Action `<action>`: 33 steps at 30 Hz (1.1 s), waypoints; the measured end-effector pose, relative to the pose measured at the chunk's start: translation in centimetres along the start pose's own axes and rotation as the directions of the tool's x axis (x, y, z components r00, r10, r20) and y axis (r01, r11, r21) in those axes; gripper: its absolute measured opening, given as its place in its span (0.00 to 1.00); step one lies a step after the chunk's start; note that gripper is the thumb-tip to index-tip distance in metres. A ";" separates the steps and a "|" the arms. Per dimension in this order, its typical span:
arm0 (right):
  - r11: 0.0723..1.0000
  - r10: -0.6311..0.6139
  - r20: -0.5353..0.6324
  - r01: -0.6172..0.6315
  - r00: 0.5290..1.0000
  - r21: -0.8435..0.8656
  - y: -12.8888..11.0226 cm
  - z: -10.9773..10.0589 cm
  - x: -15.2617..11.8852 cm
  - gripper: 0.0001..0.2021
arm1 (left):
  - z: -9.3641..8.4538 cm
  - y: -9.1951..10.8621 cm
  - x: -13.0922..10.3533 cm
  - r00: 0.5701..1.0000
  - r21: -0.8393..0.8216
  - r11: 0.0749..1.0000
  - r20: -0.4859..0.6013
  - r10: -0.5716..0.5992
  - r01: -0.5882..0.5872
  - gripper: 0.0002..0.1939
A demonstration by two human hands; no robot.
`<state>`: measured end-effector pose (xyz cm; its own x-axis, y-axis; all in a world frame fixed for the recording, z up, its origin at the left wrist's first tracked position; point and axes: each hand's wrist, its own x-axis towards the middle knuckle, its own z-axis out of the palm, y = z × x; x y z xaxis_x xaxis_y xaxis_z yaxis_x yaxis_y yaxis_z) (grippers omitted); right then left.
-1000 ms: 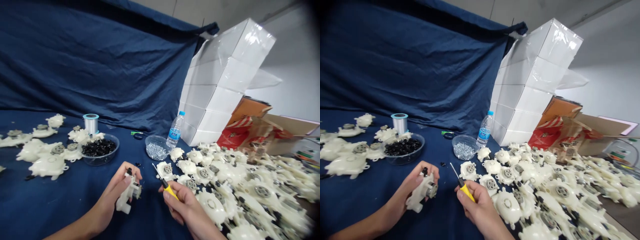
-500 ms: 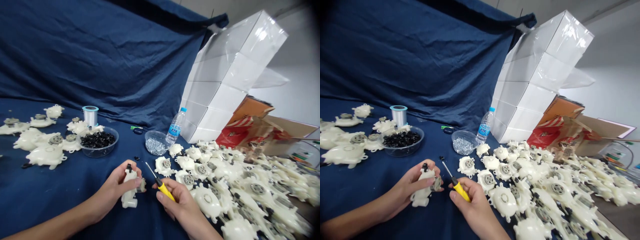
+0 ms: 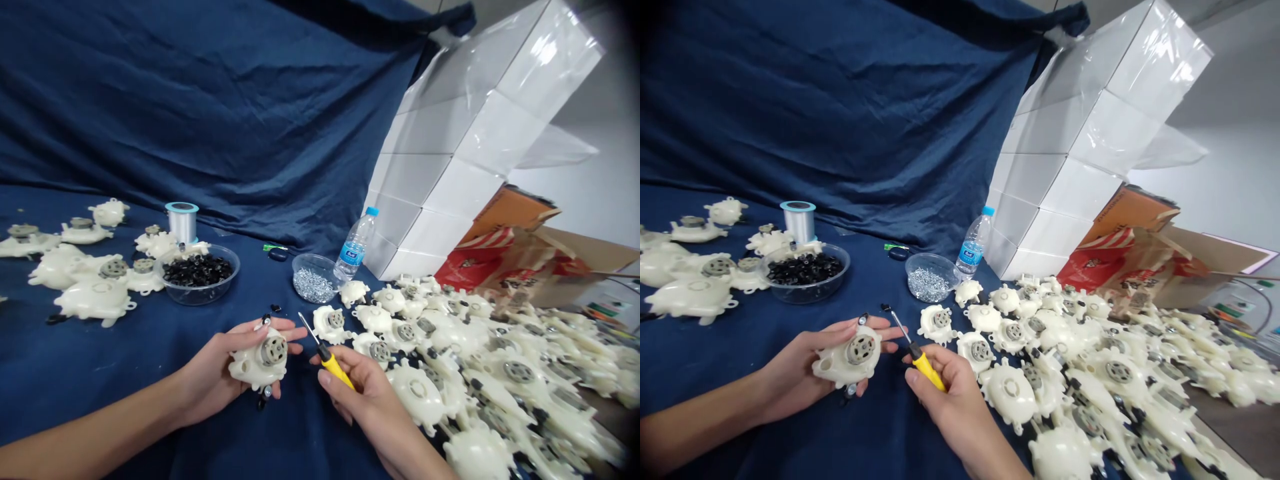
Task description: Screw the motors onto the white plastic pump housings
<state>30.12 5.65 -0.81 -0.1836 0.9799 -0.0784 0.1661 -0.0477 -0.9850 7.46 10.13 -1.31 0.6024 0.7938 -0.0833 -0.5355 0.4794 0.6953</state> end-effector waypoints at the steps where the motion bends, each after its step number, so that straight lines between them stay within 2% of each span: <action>1: 1.000 -0.002 -0.002 0.002 1.000 0.000 0.1 0.0 0.0 0.19 | -0.1 -0.1 0.0 1.000 0.008 1.000 0.003 0.002 -0.002 0.16; 6: 1.000 -0.016 -0.003 0.016 1.000 0.004 0.2 0.0 0.0 0.18 | -0.7 -0.3 0.0 0.999 0.035 0.999 0.036 -0.016 0.015 0.23; 9: 0.999 -0.044 -0.023 0.044 0.999 0.007 0.4 0.0 -0.2 0.20 | -0.7 -0.3 0.2 0.999 0.038 0.999 0.045 -0.011 0.010 0.22; 14: 0.996 -0.084 -0.110 0.085 0.990 0.005 1.4 0.0 -0.4 0.26 | -0.1 0.0 0.4 1.000 0.025 1.000 -0.002 -0.014 0.015 0.17; 18: 0.994 -0.109 -0.151 0.109 0.982 -0.009 1.8 -0.1 -0.2 0.26 | 0.4 0.4 0.2 0.997 0.012 0.998 -0.050 -0.058 0.059 0.20; 26: 0.992 -0.119 -0.109 0.115 0.987 -0.041 1.5 0.0 0.0 0.24 | 0.3 0.6 -0.2 0.996 0.045 0.996 -0.058 -0.074 0.077 0.20; 33: 0.994 -0.090 -0.100 0.084 0.991 -0.069 1.2 0.2 -0.2 0.23 | 0.5 0.9 0.1 0.987 -0.023 0.995 -0.121 -0.102 0.100 0.18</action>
<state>30.13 5.36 -2.05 -0.0996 0.9947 0.0269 0.2169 0.0481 -0.9750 7.36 10.39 -0.34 0.5781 0.7800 -0.2396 -0.4860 0.5650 0.6668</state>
